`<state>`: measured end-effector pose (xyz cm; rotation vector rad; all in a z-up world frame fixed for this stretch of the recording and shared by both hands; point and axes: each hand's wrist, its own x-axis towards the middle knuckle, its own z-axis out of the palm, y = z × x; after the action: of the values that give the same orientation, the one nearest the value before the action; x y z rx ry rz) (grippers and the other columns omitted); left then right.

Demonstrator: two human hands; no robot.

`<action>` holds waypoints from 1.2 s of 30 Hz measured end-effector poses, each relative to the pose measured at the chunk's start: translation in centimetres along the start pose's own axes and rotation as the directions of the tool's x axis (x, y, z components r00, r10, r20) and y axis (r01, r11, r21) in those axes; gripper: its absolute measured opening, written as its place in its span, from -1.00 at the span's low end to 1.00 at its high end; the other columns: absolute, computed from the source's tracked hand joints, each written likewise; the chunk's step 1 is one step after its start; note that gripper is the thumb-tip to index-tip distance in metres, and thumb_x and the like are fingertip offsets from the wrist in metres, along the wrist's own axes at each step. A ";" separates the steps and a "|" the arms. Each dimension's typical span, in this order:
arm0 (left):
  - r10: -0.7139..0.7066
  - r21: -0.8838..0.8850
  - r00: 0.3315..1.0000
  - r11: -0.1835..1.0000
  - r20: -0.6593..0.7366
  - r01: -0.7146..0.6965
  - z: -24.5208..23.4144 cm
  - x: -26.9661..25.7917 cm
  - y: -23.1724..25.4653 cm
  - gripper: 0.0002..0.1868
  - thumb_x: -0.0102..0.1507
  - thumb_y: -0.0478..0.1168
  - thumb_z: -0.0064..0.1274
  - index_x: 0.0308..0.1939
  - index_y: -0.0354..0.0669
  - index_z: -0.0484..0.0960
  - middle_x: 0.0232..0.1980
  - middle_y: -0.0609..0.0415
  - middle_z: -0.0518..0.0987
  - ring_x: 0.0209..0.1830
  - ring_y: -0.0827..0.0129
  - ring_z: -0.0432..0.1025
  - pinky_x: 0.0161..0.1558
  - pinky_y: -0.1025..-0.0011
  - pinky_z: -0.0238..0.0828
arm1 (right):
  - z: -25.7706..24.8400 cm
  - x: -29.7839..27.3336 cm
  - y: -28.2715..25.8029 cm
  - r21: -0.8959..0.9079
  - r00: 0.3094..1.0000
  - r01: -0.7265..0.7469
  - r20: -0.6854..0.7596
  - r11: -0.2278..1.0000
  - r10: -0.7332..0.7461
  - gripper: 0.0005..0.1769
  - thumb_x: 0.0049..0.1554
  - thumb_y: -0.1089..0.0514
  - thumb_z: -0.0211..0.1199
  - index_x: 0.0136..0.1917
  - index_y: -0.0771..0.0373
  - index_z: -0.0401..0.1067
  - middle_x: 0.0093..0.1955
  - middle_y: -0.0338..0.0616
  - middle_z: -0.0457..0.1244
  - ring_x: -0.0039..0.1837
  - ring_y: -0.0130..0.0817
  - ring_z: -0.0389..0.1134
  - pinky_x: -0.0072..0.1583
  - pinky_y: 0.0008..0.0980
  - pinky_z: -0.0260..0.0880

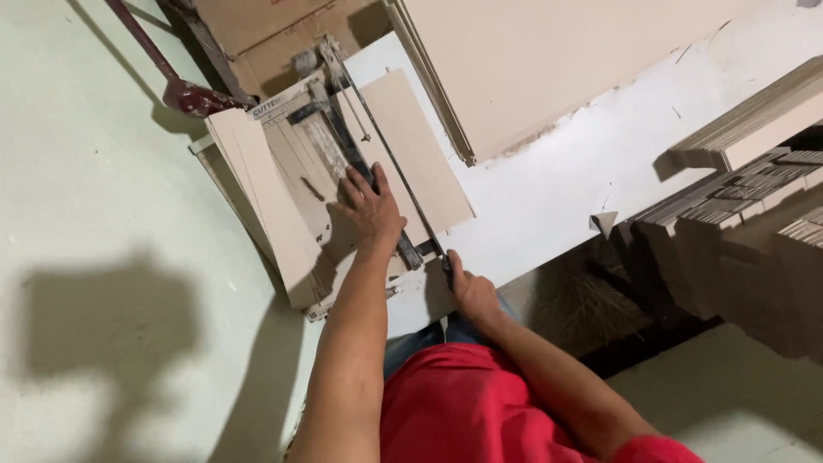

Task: The person uses a manual paper cutter to slice a large sheet of cardboard into smaller rectangular pieces. They repeatedly align the cardboard against the cutter's guide, pull down the cutting lever, and remove the cut sections.

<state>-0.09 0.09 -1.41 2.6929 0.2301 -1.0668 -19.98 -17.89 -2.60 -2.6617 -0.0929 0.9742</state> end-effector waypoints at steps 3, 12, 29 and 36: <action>-0.014 0.010 1.000 1.000 0.021 0.014 -0.4 -0.6 -0.1 0.28 0.11 -0.13 0.40 0.64 -0.04 -0.28 0.60 -0.49 -0.48 0.62 -0.38 -0.51 0.36 -0.61 -0.45 | -0.3 -0.2 -0.3 0.037 1.000 -0.011 0.013 0.999 0.011 -0.01 0.16 0.07 0.07 0.71 0.09 -0.36 -0.04 0.14 0.43 -0.10 0.19 0.50 -0.05 0.13 0.51; 0.453 0.247 0.890 0.857 0.053 -0.452 0.5 -4.3 0.1 -0.58 0.38 -0.09 -0.10 0.32 0.10 0.55 0.59 -0.14 0.16 0.61 -0.14 -0.04 0.48 -0.29 -0.32 | -22.3 -4.3 -6.5 0.335 0.931 -0.114 0.364 0.935 -0.017 -0.13 0.16 -0.51 -0.15 0.63 -0.25 -0.15 -0.19 0.16 0.44 0.04 0.29 0.47 0.14 0.16 0.42; 0.265 0.476 0.931 0.871 -0.250 -0.120 -11.7 -10.3 -10.8 -0.16 0.22 0.30 0.10 0.50 0.13 0.31 0.48 -0.14 0.29 0.52 -0.12 0.08 0.46 -0.29 -0.26 | -11.2 10.2 -3.8 -0.151 0.966 -0.239 -0.136 0.959 0.219 0.21 0.03 -0.22 0.48 0.66 0.22 -0.16 0.26 -0.03 0.03 0.26 -0.05 0.18 0.01 -0.01 0.62; -0.249 -0.381 0.883 0.920 -0.397 0.088 -9.0 -6.9 -11.7 -0.03 0.32 -0.41 0.08 0.64 -0.04 -0.21 0.58 -0.39 -0.27 0.44 -0.41 0.15 0.32 -0.20 0.37 | -10.8 11.6 -3.3 -0.083 0.959 -0.279 -0.073 0.957 0.274 0.29 -0.01 -0.23 0.53 0.67 0.18 -0.21 0.18 -0.06 0.02 0.23 -0.06 0.17 0.08 -0.01 0.56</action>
<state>-1.91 13.35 7.87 2.5673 0.6841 -0.3776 -4.02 -15.69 -0.98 -2.8407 0.2619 0.9895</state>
